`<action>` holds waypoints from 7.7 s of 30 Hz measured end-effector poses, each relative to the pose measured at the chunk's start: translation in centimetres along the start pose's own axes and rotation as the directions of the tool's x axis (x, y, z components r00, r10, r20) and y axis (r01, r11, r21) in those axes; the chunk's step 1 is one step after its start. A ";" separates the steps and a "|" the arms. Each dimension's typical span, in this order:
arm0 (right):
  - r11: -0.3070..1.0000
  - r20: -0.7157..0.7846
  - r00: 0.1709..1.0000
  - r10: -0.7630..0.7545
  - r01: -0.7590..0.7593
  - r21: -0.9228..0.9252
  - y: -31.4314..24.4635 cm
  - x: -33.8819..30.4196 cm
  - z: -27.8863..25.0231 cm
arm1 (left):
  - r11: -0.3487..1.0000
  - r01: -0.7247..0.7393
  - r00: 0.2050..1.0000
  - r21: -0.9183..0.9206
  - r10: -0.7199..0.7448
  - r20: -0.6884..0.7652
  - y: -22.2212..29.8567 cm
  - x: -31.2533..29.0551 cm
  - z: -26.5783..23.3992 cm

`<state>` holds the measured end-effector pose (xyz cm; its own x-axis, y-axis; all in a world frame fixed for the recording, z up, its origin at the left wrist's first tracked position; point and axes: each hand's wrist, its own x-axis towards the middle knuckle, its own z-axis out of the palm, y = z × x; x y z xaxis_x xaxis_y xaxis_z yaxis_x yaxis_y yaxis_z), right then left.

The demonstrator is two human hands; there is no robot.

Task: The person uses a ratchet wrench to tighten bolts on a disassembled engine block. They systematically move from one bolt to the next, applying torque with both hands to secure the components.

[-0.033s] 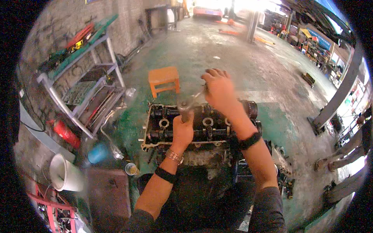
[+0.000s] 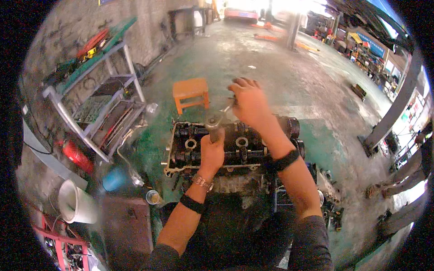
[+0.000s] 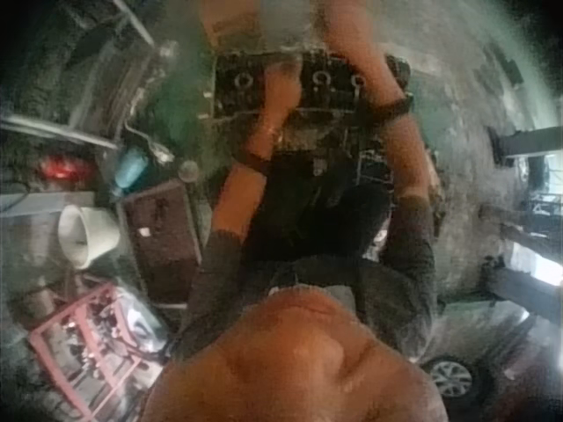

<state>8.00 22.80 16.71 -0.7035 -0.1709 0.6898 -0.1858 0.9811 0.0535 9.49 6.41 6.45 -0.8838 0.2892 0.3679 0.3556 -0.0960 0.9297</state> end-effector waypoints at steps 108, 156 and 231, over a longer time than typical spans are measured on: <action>0.993 0.022 0.993 0.120 -0.119 -0.019 -6.3 -11.8 -12.2 | 0.996 -0.041 0.997 -0.074 0.035 -0.074 -1.4 -0.2 0.5; 0.969 -0.098 0.964 0.247 -0.249 -0.002 -9.2 -15.5 -11.9 | 0.991 0.038 0.999 -0.127 -0.033 0.036 -1.1 -0.3 -0.1; 0.994 0.159 0.982 0.102 -0.107 0.023 -7.3 -11.8 -12.7 | 0.941 0.007 0.998 -0.340 0.012 0.054 -0.5 1.5 -0.4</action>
<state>26.36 18.80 17.31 -0.8191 -0.0823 0.5678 -0.1255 0.9914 -0.0375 7.86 6.52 6.60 -0.8619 0.3387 0.3774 0.2249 -0.4118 0.8831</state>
